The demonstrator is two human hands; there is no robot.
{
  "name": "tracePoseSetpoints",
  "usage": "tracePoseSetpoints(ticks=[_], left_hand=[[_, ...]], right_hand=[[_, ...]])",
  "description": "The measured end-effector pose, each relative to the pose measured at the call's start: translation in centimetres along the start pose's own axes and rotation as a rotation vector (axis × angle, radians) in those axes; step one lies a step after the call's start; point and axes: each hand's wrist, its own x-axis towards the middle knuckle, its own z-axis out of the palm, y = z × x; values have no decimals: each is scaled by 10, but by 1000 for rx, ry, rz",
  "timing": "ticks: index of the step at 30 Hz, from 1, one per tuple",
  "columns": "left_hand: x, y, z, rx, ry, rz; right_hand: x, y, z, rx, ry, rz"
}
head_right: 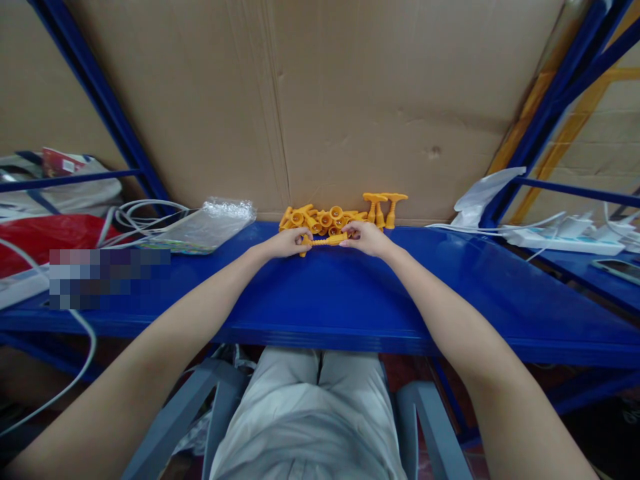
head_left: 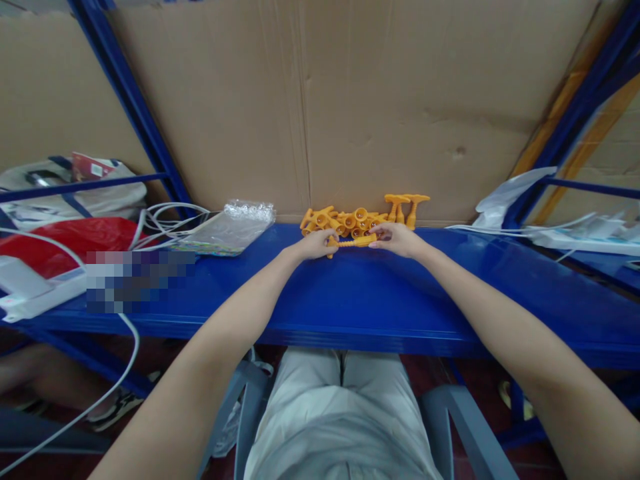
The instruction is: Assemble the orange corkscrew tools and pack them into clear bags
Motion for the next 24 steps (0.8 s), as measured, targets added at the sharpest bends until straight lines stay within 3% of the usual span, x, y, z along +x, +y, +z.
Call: tracePoseSetpoints(ticks=[10, 24], left_hand=[[1, 0, 0, 71, 165, 37], [0, 3, 1, 139, 247, 56]], right_hand=[[1, 5, 4, 125, 21, 39], [-4, -1, -3, 363, -15, 207]])
